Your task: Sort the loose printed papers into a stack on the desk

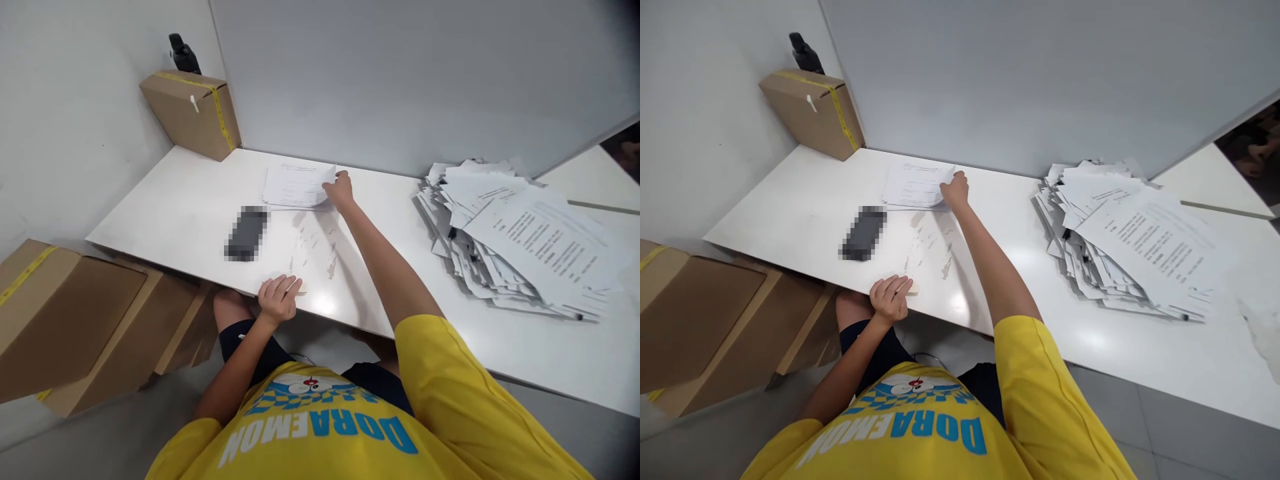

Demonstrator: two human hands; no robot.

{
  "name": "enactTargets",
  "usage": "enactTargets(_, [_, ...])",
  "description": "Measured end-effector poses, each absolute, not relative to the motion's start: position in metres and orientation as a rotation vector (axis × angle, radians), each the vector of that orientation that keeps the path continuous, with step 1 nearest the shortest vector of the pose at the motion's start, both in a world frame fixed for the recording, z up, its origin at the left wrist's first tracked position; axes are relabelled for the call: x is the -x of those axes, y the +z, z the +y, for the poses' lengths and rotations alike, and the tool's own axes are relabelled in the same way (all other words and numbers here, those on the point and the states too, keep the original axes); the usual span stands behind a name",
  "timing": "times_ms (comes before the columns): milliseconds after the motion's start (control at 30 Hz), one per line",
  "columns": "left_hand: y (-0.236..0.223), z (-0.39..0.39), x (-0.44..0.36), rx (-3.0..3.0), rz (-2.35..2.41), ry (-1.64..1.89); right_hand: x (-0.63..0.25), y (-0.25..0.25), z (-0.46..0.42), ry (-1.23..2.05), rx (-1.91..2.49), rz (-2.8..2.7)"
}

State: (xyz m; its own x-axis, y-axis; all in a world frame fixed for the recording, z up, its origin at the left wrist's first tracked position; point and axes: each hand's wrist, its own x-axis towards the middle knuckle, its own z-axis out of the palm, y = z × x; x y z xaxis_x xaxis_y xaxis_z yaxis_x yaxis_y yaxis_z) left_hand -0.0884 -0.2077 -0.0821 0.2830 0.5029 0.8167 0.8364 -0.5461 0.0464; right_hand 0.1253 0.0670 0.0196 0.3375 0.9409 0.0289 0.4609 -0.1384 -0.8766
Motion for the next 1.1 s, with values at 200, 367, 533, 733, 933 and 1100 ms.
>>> enactTargets(200, [-0.071, -0.204, 0.084, 2.051, -1.113, -1.237, -0.152, -0.013, -0.015, 0.237, 1.765, -1.428])
enactTargets(367, [-0.063, -0.203, 0.083, 2.058, -1.070, -1.209, -0.285, 0.005, -0.097, -0.112, 2.059, -1.231])
enactTargets(533, [-0.061, -0.202, 0.083, 2.072, -1.072, -1.232, -0.408, 0.023, -0.152, 0.006, 2.463, -0.783])
enactTargets(733, [-0.070, -0.201, 0.087, 2.094, -1.157, -1.162, -0.410, 0.012, -0.182, 0.237, 2.512, -0.934])
enactTargets(933, [-0.073, -0.200, 0.089, 2.159, -1.221, -1.174, -0.393, 0.005, -0.196, 0.191, 2.562, -1.279])
enactTargets(1100, [-0.069, -0.199, 0.087, 2.097, -1.134, -1.219, -0.390, 0.010, -0.211, 0.009, 2.457, -1.280])
